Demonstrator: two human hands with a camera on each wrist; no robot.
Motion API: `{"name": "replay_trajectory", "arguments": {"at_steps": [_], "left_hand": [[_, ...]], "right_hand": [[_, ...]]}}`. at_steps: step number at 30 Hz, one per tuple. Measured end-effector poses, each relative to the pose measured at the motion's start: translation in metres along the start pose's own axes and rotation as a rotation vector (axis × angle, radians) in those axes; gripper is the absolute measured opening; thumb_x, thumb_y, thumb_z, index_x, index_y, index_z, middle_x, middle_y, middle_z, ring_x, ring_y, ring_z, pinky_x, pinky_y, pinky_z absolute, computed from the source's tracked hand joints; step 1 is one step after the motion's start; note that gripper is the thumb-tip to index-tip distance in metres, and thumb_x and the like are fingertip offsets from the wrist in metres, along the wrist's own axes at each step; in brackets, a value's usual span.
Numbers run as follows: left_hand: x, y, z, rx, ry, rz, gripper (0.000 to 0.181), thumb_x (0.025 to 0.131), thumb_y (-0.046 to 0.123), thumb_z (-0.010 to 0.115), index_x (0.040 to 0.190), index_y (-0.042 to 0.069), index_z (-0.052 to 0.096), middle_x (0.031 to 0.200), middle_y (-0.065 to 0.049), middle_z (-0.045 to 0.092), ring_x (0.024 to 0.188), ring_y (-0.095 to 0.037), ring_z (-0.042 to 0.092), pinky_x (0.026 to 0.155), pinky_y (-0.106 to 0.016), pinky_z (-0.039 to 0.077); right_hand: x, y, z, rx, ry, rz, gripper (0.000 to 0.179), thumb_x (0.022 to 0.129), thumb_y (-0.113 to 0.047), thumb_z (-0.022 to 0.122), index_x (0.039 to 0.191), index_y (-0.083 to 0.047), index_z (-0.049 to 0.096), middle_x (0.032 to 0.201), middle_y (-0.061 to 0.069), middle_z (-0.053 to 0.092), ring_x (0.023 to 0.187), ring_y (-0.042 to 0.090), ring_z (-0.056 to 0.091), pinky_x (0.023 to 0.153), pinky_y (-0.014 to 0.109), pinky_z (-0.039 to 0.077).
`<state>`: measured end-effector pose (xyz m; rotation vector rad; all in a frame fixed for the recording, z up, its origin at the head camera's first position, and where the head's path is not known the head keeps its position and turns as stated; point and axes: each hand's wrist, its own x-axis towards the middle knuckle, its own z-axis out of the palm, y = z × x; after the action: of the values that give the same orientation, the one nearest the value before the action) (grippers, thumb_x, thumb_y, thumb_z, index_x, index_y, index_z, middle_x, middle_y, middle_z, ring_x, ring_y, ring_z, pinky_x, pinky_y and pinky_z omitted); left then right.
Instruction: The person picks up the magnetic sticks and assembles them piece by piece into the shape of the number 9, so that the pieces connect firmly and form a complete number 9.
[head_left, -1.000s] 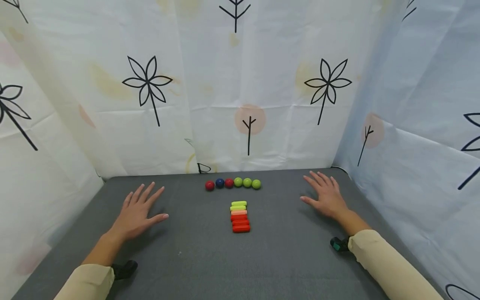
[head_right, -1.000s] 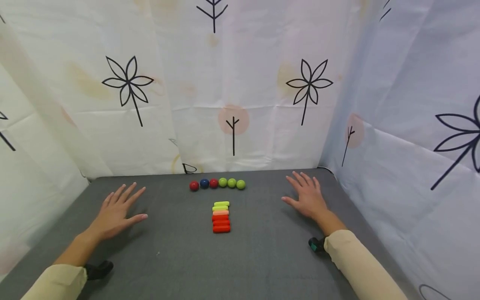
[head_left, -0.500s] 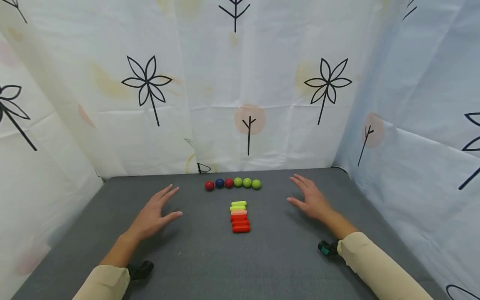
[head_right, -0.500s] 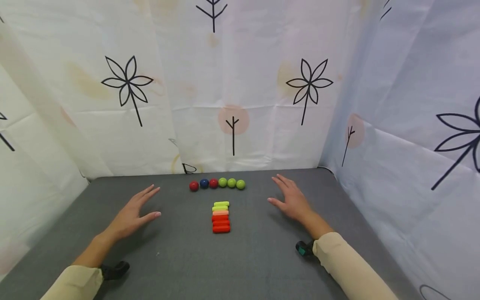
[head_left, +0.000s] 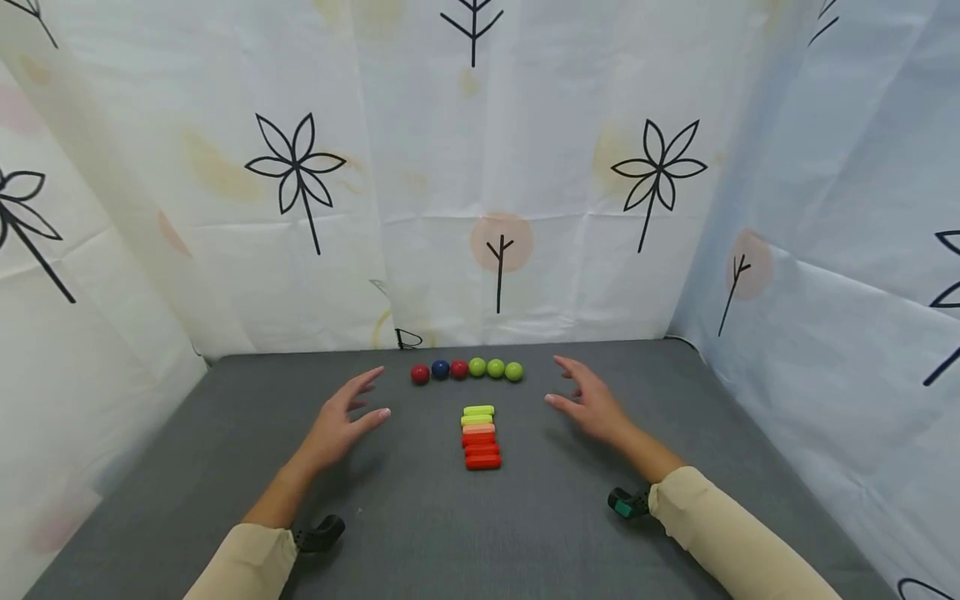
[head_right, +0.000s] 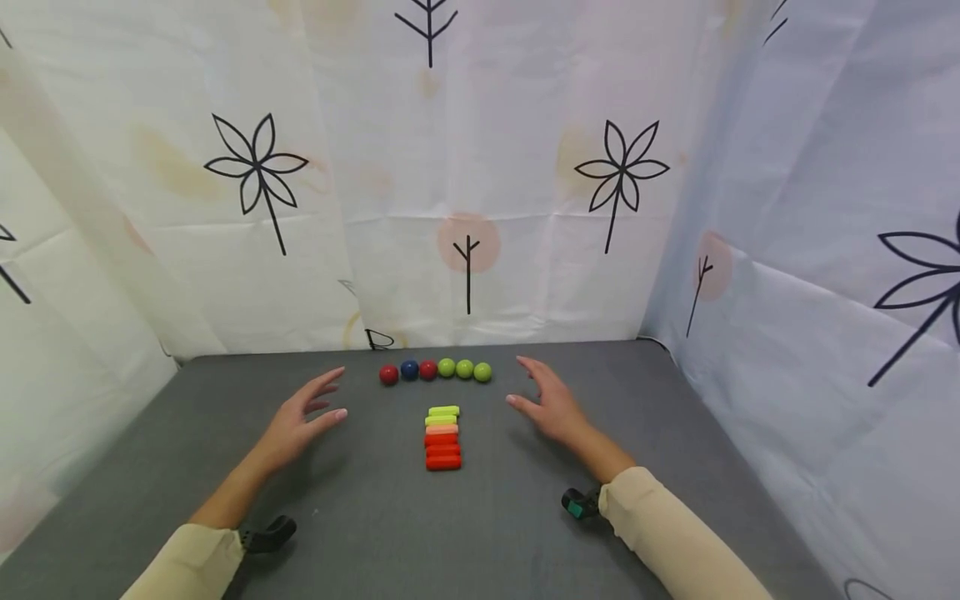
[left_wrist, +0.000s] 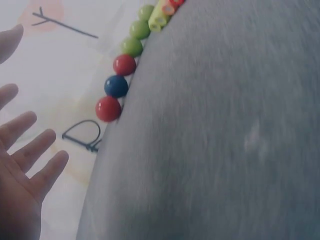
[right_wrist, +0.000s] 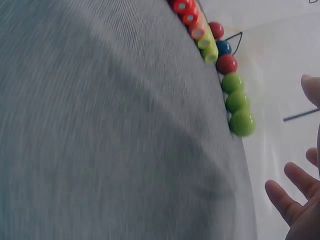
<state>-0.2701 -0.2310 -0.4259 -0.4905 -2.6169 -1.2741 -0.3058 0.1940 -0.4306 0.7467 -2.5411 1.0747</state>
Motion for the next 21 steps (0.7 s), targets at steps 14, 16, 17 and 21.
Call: {"name": "replay_trajectory", "arguments": {"at_steps": [14,16,17,21], "left_hand": [[0.021,0.008,0.042,-0.226,0.037,0.008,0.048,0.097,0.026,0.063,0.137,0.003,0.052,0.138,-0.019,0.052,0.120,-0.037,0.053,0.098,-0.056,0.041],[0.025,0.008,0.051,-0.219,0.026,-0.006,0.046,0.096,0.025,0.064,0.135,0.003,0.054,0.135,-0.018,0.055,0.118,-0.035,0.055,0.098,-0.055,0.041],[0.026,0.008,0.054,-0.209,0.017,-0.020,0.046,0.096,0.025,0.065,0.134,0.003,0.055,0.133,-0.017,0.056,0.116,-0.034,0.056,0.097,-0.054,0.042],[0.032,0.005,0.068,-0.176,-0.028,-0.097,0.042,0.093,0.024,0.069,0.131,0.007,0.060,0.127,-0.012,0.061,0.112,-0.027,0.059,0.095,-0.049,0.046]], "right_hand": [[0.019,-0.018,0.032,0.267,-0.030,0.195,0.060,0.094,-0.018,0.067,0.146,-0.005,0.041,0.139,0.023,0.049,0.119,0.038,0.055,0.090,0.052,0.047],[0.021,-0.018,0.037,0.275,-0.029,0.203,0.058,0.094,-0.017,0.066,0.145,-0.002,0.042,0.135,0.023,0.052,0.116,0.037,0.057,0.089,0.051,0.048],[0.022,-0.018,0.039,0.278,-0.030,0.207,0.057,0.094,-0.017,0.066,0.144,-0.001,0.043,0.133,0.023,0.054,0.115,0.036,0.057,0.089,0.050,0.048],[0.025,-0.018,0.048,0.267,-0.042,0.216,0.052,0.094,-0.017,0.066,0.140,0.002,0.048,0.124,0.021,0.060,0.110,0.034,0.059,0.087,0.048,0.049]]}}
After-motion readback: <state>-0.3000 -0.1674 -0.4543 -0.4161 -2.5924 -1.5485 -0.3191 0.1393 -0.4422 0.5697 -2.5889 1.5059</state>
